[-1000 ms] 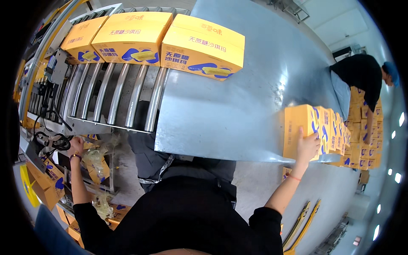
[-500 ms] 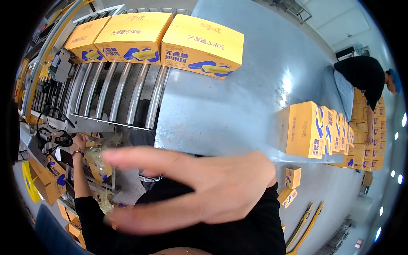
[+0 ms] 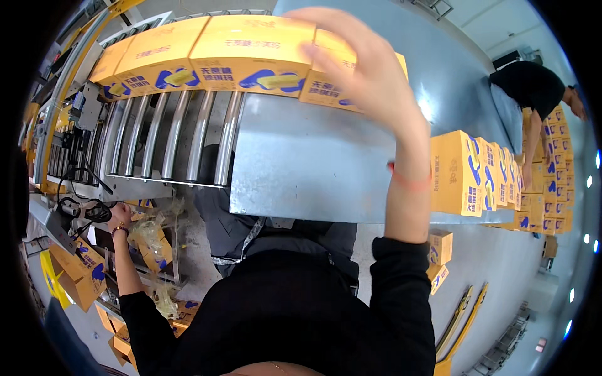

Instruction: The person picks up yellow cardboard boxes from a roller conveyor, folds the flaps to close them, and stacks them on a metal table. The person repeats this process for multiple boxes, organizing them into neat piles.

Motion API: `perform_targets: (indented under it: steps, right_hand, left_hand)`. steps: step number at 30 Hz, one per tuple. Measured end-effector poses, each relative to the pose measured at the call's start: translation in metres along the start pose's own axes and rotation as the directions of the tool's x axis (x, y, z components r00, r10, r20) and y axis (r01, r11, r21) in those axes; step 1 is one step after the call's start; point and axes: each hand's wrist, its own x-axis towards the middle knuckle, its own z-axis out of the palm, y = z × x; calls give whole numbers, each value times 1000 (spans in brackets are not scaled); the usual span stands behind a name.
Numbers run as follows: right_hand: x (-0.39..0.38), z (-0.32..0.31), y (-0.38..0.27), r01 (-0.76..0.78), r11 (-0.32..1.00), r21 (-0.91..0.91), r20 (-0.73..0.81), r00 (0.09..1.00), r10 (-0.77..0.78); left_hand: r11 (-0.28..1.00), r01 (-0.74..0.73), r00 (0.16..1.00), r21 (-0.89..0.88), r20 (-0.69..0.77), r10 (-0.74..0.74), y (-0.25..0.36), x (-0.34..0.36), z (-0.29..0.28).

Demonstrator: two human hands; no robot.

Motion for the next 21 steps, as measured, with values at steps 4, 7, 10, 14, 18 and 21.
perform_targets:
  steps: [4,7,10,14,18,21]
  right_hand:
    - [-12,-5,158,-809,506,-297,57,514,856]
    - [-68,-14,179,-412,587,-697,-101,867,488]
    - [-77,-16,75,-593,668,-450,97,711,696]
    - [-95,-31,77,-269,761,-591,-50,953,298]
    - [-105,-32,160,-311,643,-700,-284,947,149]
    - [-111,-29,139,-495,749,-440,-149,863,483]
  left_hand:
    - [1000,-5,999,3,-34,5,12,0,-6]
    - [999,-46,997,-16,-58,45,25,-2,-14]
    - [999,-26,999,-24,-38,25,8,-7,-8]
    - [999,-8,1000,-31,28,8,0,-5,-7]
    - [998,-46,998,-30,-39,45,12,4,-2]
    - [999,-33,997,-24,-70,31,14,-2,-2]
